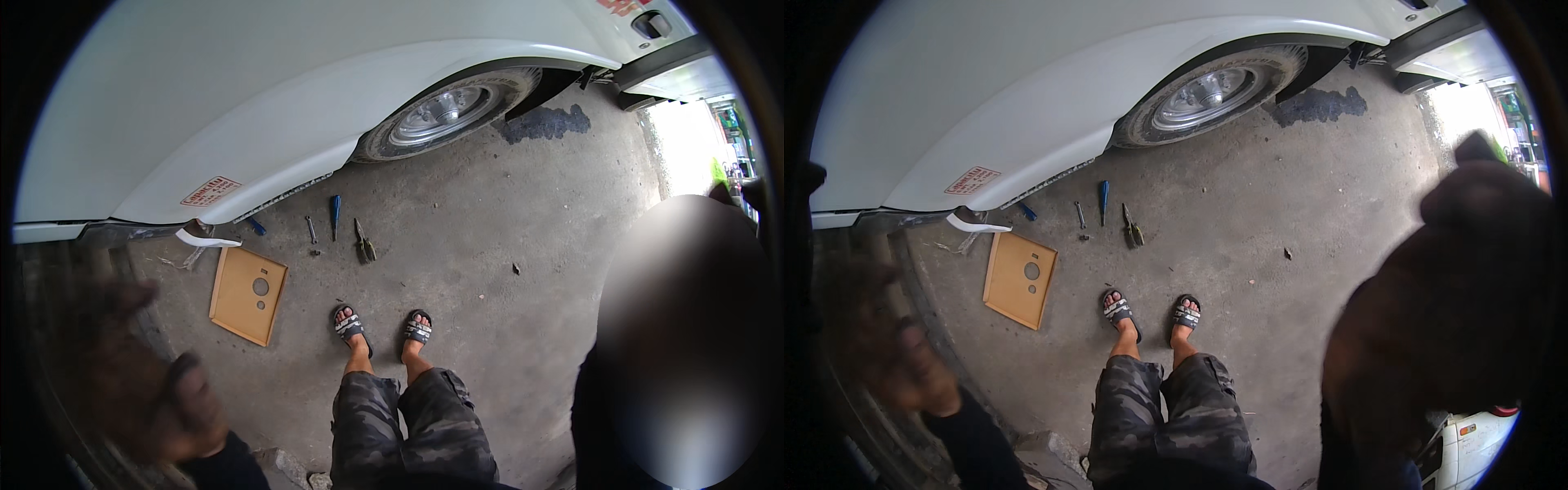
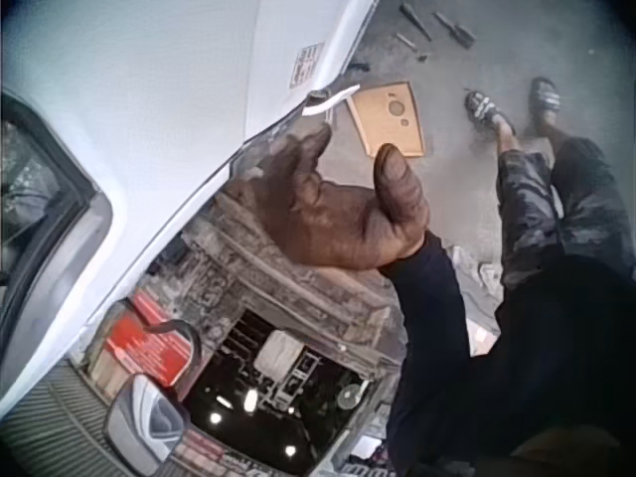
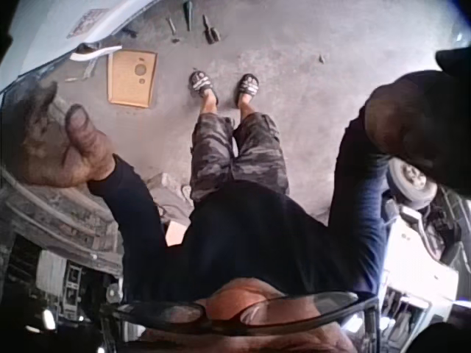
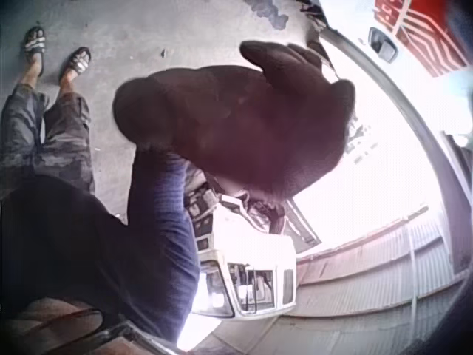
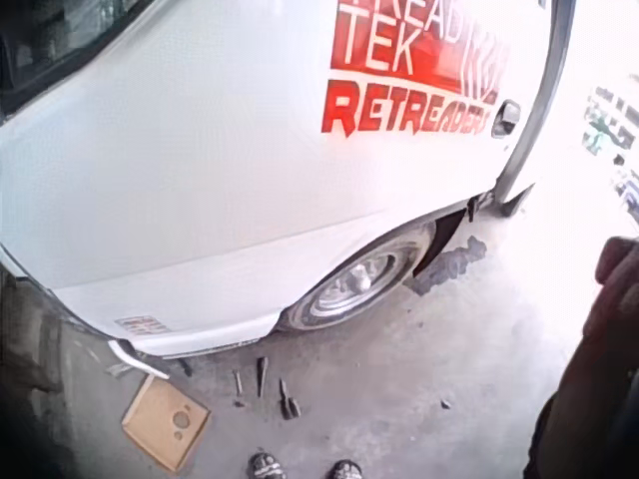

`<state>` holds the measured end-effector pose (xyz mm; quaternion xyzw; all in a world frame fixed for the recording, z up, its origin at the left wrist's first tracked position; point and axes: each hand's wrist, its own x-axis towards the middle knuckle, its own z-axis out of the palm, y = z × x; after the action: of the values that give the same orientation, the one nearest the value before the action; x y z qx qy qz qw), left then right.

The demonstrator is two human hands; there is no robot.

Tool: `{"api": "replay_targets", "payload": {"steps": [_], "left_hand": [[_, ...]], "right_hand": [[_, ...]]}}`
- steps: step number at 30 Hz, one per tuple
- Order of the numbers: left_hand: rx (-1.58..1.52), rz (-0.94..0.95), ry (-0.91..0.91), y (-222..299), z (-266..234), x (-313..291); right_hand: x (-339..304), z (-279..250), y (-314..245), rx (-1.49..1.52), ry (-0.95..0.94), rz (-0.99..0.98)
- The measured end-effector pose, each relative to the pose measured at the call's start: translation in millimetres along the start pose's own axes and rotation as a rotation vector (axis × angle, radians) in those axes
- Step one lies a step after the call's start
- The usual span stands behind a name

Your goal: The person works on the front left headlight of a white Isuzu truck with the hood open. They use a screwdriver and a socket wrench to adjust and tighten bolts around the headlight assembly and bumper area.

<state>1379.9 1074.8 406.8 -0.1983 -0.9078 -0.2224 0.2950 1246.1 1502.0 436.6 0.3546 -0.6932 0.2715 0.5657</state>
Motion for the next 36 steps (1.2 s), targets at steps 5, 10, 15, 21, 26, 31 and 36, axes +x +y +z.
{"api": "replay_targets", "payload": {"steps": [5,10,15,21,26,31,36], "left_hand": [[-0.202,-0.943,-0.897,27.2,162.7,-276.1],[-0.200,-0.820,-0.894,106.3,182.7,-402.1],[-0.128,-0.899,-0.877,78.0,192.4,-403.0],[-0.115,-0.985,-0.943,34.2,186.5,-402.2],[-0.173,-0.910,-0.914,25.1,175.6,-415.8],[-0.338,-0.862,-1.156,37.2,158.2,-433.8],[-0.220,-0.754,-1.345,66.1,138.7,-460.8]], "right_hand": [[-361.6,119.7,-102.6,0.084,-0.957,1.142],[-618.8,177.2,-205.5,0.396,-2.062,0.934],[-763.9,256.9,-241.4,0.037,-1.954,1.055],[-817.1,319.0,-243.7,-0.129,-1.759,1.187],[-808.4,274.1,-259.4,-0.054,-1.709,1.557],[-756.3,122.9,-313.1,0.022,-1.915,1.825],[-703.7,-46.2,-383.4,0.004,-2.243,1.607]]}}
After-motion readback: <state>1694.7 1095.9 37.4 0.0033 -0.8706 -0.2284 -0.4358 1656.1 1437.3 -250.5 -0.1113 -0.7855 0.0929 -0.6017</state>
